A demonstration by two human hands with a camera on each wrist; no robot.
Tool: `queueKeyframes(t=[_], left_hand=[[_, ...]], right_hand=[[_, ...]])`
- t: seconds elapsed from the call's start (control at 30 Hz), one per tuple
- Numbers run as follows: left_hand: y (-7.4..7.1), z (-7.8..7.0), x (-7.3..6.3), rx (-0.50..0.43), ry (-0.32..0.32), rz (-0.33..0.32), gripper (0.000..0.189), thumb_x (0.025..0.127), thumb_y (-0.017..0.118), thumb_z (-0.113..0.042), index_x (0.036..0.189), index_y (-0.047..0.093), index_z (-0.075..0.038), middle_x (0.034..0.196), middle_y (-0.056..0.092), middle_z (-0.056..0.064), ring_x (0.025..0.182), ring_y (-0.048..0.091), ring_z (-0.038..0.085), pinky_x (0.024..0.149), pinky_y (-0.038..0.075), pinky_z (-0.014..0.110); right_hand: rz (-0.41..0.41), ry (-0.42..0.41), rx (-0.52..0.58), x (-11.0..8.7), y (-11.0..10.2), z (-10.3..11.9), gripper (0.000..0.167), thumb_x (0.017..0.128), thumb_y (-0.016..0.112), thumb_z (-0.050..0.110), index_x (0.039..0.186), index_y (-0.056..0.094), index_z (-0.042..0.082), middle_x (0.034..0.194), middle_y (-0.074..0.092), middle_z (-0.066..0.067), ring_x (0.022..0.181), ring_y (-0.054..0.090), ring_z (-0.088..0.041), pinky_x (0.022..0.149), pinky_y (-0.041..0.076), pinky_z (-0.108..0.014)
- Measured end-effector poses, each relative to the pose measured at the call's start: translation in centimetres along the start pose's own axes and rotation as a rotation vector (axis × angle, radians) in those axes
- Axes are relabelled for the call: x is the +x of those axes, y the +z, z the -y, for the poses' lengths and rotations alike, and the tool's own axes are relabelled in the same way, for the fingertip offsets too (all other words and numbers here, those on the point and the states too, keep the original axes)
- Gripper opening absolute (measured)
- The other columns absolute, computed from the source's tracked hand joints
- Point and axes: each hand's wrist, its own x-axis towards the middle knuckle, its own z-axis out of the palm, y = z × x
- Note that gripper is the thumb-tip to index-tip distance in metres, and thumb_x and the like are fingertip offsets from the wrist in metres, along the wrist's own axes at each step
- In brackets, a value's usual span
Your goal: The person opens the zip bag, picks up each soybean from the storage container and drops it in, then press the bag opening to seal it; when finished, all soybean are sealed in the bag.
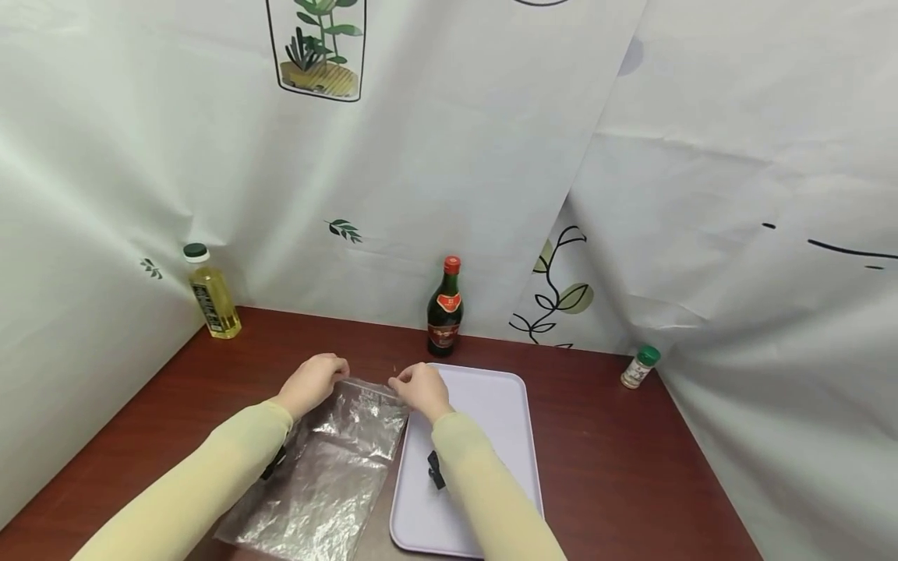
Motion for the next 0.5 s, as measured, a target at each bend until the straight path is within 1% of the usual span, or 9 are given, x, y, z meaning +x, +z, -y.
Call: queueKeyframes(t=[0.1,0.2,0.3,0.4,0.5], left_hand=[[-0.3,-0.5,-0.1,0.013,0.06,0.0,0.021,0.078,0.062,0.011,0.08,0.066,-0.01,0.078,0.061,0.003,0.079,0.06,0.022,0.07,0.05,0.035],[-0.5,-1.1,-0.3,0.03,0.087,-0.008,0.022,0.076,0.063,0.011,0.078,0.065,-0.011,0.077,0.06,0.001,0.08,0.06,0.022,0.071,0.05,0.036],[-0.7,-1.5,-0.6,0.041,0.096,-0.028,0.025,0.072,0.063,0.012,0.076,0.064,-0.012,0.077,0.06,0.0,0.08,0.06,0.022,0.071,0.05,0.035],[-1.0,-2.0,-1.0,0.053,0.117,-0.054,0.028,0.069,0.063,0.015,0.076,0.064,-0.012,0.078,0.06,0.0,0.082,0.059,0.02,0.072,0.05,0.034],[-1.3,-2.5,-1.3,0.058,0.151,-0.086,0.03,0.069,0.063,0.016,0.078,0.066,-0.012,0.081,0.062,0.0,0.084,0.059,0.019,0.074,0.05,0.032]], right_hand=[[0.056,-0.05,-0.053,-0.2,-0.3,0.0,0.021,0.085,0.069,0.027,0.085,0.076,0.007,0.077,0.071,-0.002,0.06,0.055,-0.008,0.06,0.046,-0.024],[0.114,-0.077,-0.055,-0.4,-0.4,0.0,0.024,0.084,0.069,0.031,0.083,0.077,0.009,0.079,0.072,-0.001,0.067,0.052,-0.008,0.063,0.045,-0.024],[0.164,-0.099,-0.046,-0.7,-0.4,0.0,0.028,0.085,0.069,0.035,0.08,0.077,0.009,0.074,0.071,0.0,0.065,0.052,-0.006,0.06,0.045,-0.023],[0.202,-0.111,-0.03,-1.0,-0.5,0.0,0.032,0.085,0.068,0.036,0.073,0.076,0.008,0.064,0.067,0.002,0.058,0.049,-0.006,0.054,0.041,-0.022],[0.24,-0.095,0.03,-1.4,-0.4,0.3,0.034,0.087,0.066,0.037,0.072,0.075,0.007,0.057,0.06,0.005,0.053,0.047,-0.005,0.05,0.038,-0.021]])
